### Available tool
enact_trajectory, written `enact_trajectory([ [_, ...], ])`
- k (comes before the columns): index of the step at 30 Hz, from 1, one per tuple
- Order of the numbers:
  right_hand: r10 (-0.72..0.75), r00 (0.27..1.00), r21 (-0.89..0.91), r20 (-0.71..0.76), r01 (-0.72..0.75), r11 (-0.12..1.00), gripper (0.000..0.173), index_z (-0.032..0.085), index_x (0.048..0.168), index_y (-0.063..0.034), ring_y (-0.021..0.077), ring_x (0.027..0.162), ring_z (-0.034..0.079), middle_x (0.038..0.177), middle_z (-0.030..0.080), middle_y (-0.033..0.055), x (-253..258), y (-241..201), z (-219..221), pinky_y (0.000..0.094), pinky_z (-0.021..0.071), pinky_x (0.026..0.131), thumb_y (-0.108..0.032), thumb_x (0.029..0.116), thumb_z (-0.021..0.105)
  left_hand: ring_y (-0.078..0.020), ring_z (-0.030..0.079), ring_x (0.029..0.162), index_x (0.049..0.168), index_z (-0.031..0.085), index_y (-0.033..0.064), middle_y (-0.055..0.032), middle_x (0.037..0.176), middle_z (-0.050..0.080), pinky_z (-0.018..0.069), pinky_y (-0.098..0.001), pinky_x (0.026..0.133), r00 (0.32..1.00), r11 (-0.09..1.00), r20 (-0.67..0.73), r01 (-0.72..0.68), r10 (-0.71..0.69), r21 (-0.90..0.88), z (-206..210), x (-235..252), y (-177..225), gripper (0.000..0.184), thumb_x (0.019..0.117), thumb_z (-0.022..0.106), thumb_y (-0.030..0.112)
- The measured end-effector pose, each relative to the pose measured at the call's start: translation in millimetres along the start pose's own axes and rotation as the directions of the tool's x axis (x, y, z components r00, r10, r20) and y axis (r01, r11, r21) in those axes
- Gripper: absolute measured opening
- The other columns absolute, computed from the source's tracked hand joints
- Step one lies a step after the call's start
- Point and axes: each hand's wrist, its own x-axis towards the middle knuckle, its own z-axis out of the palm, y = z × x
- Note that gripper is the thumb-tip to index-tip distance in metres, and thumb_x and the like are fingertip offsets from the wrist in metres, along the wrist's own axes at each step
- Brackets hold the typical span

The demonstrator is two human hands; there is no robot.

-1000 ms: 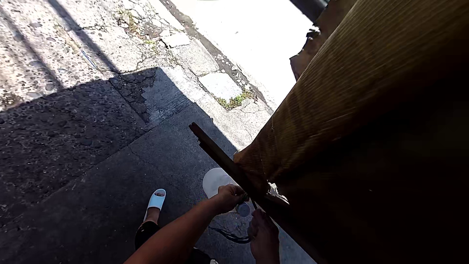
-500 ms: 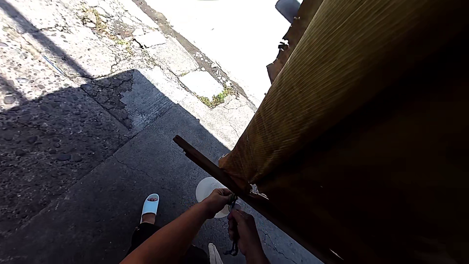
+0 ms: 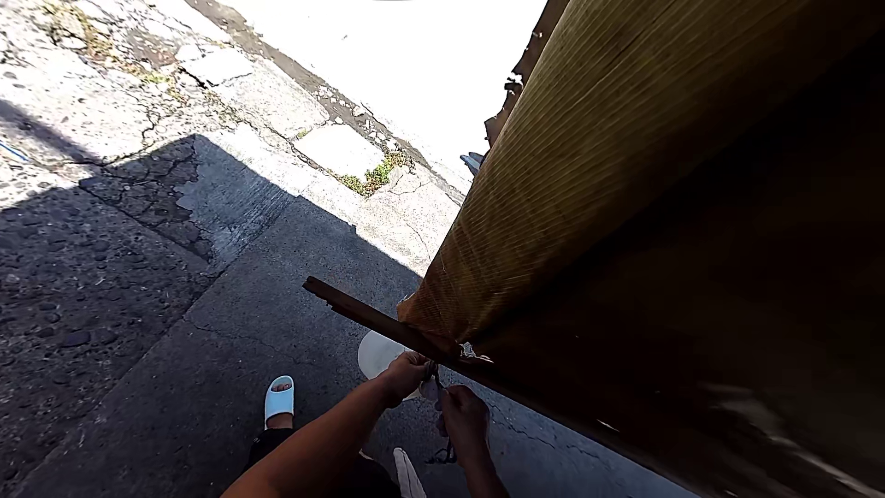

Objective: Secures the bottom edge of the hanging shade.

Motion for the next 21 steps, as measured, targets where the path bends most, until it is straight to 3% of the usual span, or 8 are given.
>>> enact_trajectory([
  [2, -0.147, 0.981, 0.009, -0.128, 0.149, 0.989, 0.032, 0.059, 0.127, 0.0081, 0.0224, 0.06, 0.068, 0.096, 0.071, 0.0167, -0.5, 5.2, 2.7, 0.041, 0.0612, 0.059, -0.002, 0.0961, 0.059, -0.0069, 0.056, 0.075, 0.097, 0.064, 0.0052, 0.0023, 0.082, 0.059, 0.0485, -0.0286, 0.075, 1.0, 1.0, -0.022, -0.008, 0.009, 0.026, 2.7, -0.8, -5.1, 0.018, 0.1059, 0.051, 0.014],
  [3, -0.229, 0.959, -0.004, -0.166, 0.232, 0.973, 0.037, 0.057, 0.13, 0.0085, 0.0216, 0.062, 0.069, 0.104, 0.07, 0.0183, -1.0, 6.2, 5.9, 0.0396, 0.0614, 0.059, 0.003, 0.0938, 0.056, -0.0079, 0.057, 0.076, 0.098, 0.064, 0.005, 0.0015, 0.084, 0.06, 0.0484, -0.0301, 0.077, 0.999, 0.999, -0.037, -0.016, 0.017, 0.031, 4.3, -1.0, -7.9, 0.017, 0.1053, 0.052, 0.015],
  [5, -0.421, 0.872, -0.104, -0.249, 0.409, 0.907, 0.037, 0.064, 0.124, 0.0082, 0.0214, 0.067, 0.069, 0.109, 0.07, 0.0218, 0.4, 8.6, 15.2, 0.0377, 0.0595, 0.061, 0.006, 0.089, 0.053, -0.0088, 0.058, 0.079, 0.1, 0.065, 0.0043, 0.0001, 0.086, 0.062, 0.0491, -0.0313, 0.079, 0.997, 0.999, -0.073, -0.027, 0.03, 0.032, 7.7, -2.0, -10.8, 0.017, 0.1047, 0.053, 0.015],
  [7, -0.524, 0.797, -0.197, -0.299, 0.486, 0.851, 0.025, 0.072, 0.111, 0.0068, 0.0245, 0.072, 0.068, 0.101, 0.07, 0.0222, 1.5, 5.1, 21.3, 0.0384, 0.0579, 0.064, 0.0, 0.0913, 0.058, -0.01, 0.06, 0.08, 0.1, 0.066, 0.0039, -0.0011, 0.087, 0.063, 0.0495, -0.0328, 0.08, 0.993, 0.999, -0.116, -0.036, 0.039, 0.025, 10.1, -2.7, -13.0, 0.017, 0.1039, 0.054, 0.015],
  [10, -0.578, 0.739, -0.226, -0.346, 0.532, 0.816, 0.022, 0.077, 0.105, 0.0014, 0.0182, 0.071, 0.067, 0.093, 0.07, 0.0157, 5.0, 4.0, 26.7, 0.0318, 0.0579, 0.063, -0.009, 0.0915, 0.062, -0.0113, 0.062, 0.086, 0.098, 0.068, 0.0046, -0.0021, 0.091, 0.066, 0.0506, -0.0358, 0.084, 0.983, 0.998, -0.172, -0.067, 0.065, -0.005, 14.3, -1.0, -20.1, 0.016, 0.1025, 0.057, 0.014],
  [13, -0.629, 0.691, -0.245, -0.355, 0.581, 0.776, 0.023, 0.076, 0.105, 0.0019, 0.0216, 0.079, 0.07, 0.095, 0.071, 0.0173, 6.3, 6.2, 27.2, 0.0336, 0.0602, 0.07, -0.002, 0.0894, 0.06, -0.0141, 0.062, 0.093, 0.099, 0.069, 0.0043, -0.0043, 0.096, 0.066, 0.0491, -0.0385, 0.089, 0.976, 0.997, -0.204, -0.079, 0.075, -0.014, 18.2, -0.2, -23.5, 0.016, 0.1015, 0.057, 0.014],
  [17, -0.613, 0.724, -0.308, -0.316, 0.533, 0.788, 0.02, 0.076, 0.1, 0.0023, 0.03, 0.082, 0.072, 0.091, 0.071, 0.0185, -0.3, 8.2, 21.6, 0.0424, 0.0608, 0.075, 0.002, 0.0923, 0.057, -0.0146, 0.061, 0.093, 0.098, 0.069, 0.0043, -0.0046, 0.096, 0.065, 0.0479, -0.0383, 0.089, 0.977, 0.997, -0.196, -0.083, 0.081, -0.004, 16.3, 0.1, -24.9, 0.016, 0.1014, 0.057, 0.014],
  [21, -0.605, 0.741, -0.379, -0.293, 0.491, 0.784, 0.021, 0.075, 0.102, -0.0002, 0.0283, 0.073, 0.072, 0.087, 0.072, 0.0147, -6.1, 6.5, 23.4, 0.0468, 0.0593, 0.065, -0.007, 0.0921, 0.057, -0.0126, 0.061, 0.091, 0.096, 0.069, 0.0044, -0.0031, 0.093, 0.065, 0.0491, -0.0359, 0.087, 0.981, 0.996, -0.177, -0.089, 0.084, -0.02, 14.1, -1.1, -24.9, 0.015, 0.1015, 0.057, 0.012],
])
